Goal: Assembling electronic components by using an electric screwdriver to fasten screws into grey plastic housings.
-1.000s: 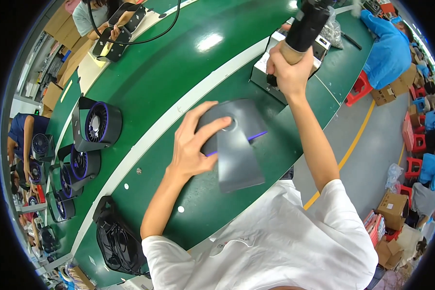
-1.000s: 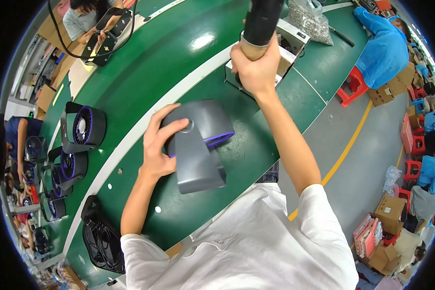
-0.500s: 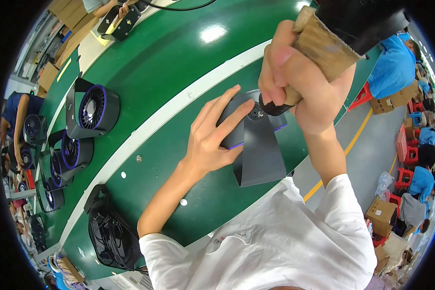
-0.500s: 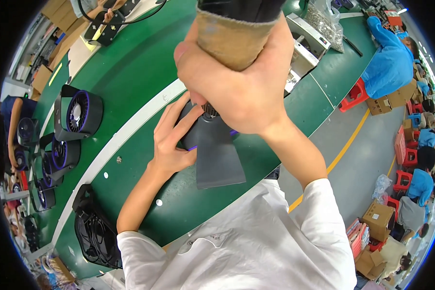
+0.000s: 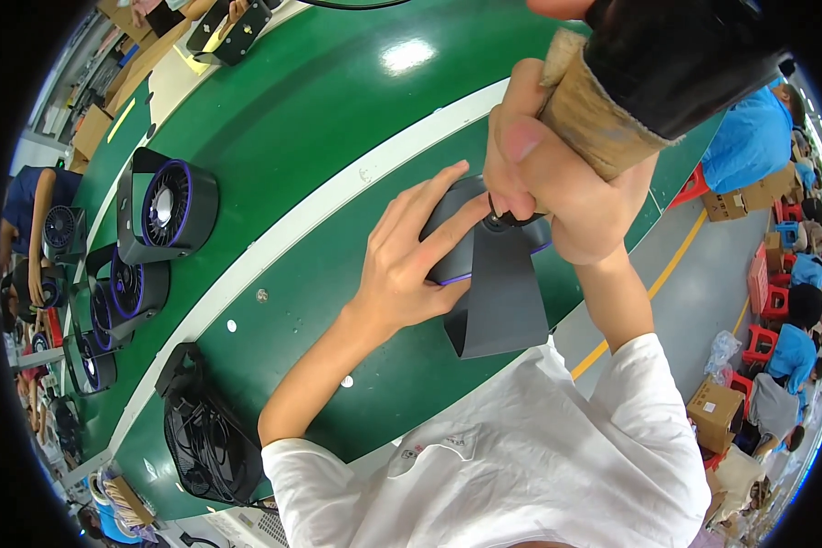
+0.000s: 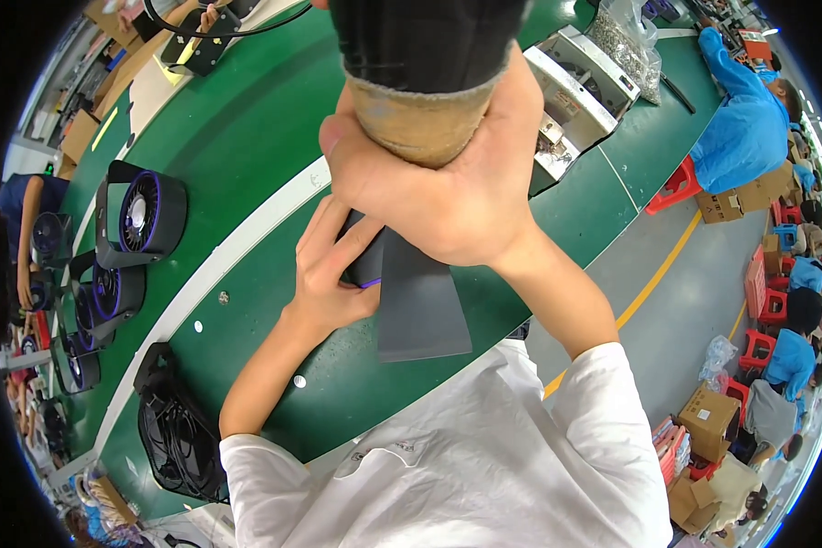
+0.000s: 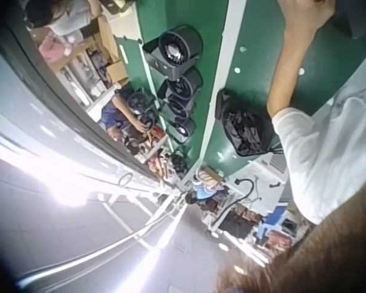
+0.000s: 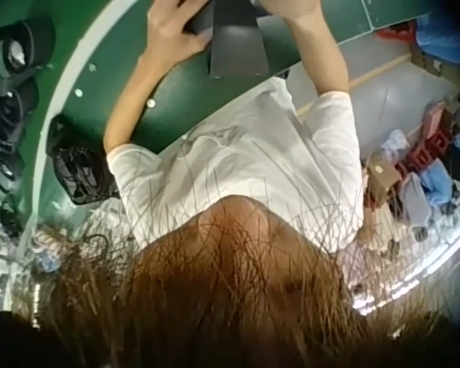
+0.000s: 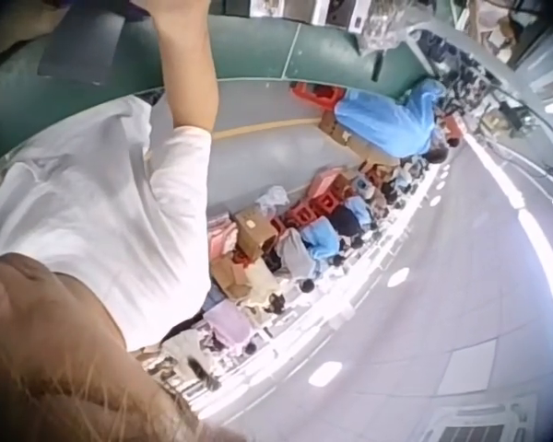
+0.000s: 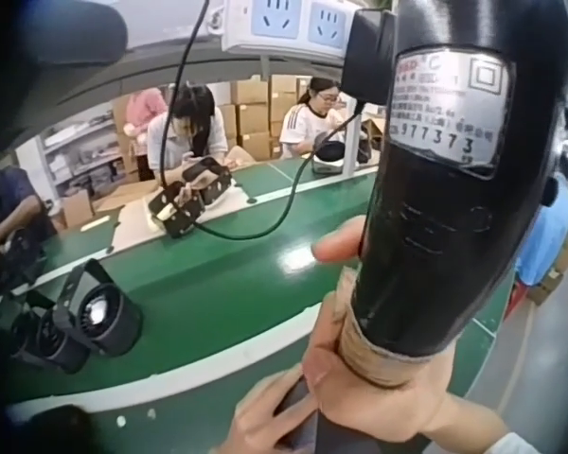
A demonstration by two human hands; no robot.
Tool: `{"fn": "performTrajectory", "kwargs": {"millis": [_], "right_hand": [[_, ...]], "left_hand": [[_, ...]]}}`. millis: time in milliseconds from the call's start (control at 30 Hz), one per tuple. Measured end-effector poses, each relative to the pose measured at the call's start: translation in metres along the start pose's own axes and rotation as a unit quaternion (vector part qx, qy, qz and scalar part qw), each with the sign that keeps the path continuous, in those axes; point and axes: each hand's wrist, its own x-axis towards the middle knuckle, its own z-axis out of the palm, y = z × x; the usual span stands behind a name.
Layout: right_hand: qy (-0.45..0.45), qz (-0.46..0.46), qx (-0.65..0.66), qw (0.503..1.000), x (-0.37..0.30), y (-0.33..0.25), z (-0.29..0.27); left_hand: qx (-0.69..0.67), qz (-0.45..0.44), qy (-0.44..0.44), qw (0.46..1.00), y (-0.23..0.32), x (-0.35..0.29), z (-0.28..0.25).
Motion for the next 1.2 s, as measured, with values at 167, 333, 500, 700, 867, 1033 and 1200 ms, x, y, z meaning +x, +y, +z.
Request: {"fn": "performTrajectory", "kwargs": {"millis": [167, 333, 500, 700, 867, 1033, 1200], "right_hand": [[0.025, -0.003, 0.035, 0.999, -0.004, -0.003, -0.005], [0.119, -0.090, -0.008, 0.989, 0.000, -0.003, -0.048], [0.211, -0.138, -0.194, 0.948, 0.009, 0.040, -0.110], [0.268, -0.086, -0.283, 0.917, -0.006, 0.064, -0.122], [0.222, -0.020, -0.098, 0.970, 0.006, 0.047, -0.090], [0.131, -0.046, 0.019, 0.990, 0.025, -0.014, -0.054], [0.154, -0.023, -0.066, 0.986, 0.032, -0.027, 0.001]], "left_hand": [[-0.049, -0.121, -0.008, 0.991, 0.009, 0.004, 0.005], [-0.313, -0.355, 0.064, 0.879, 0.014, 0.001, 0.017], [-0.650, -0.603, 0.110, 0.450, -0.007, -0.033, 0.033], [-0.730, -0.592, -0.028, 0.340, -0.013, -0.031, 0.032], [-0.804, -0.519, -0.085, 0.279, -0.041, -0.056, 0.049], [-0.785, -0.509, -0.112, 0.336, -0.034, -0.045, 0.045], [-0.789, -0.507, -0.115, 0.327, -0.040, -0.047, 0.046]]}}
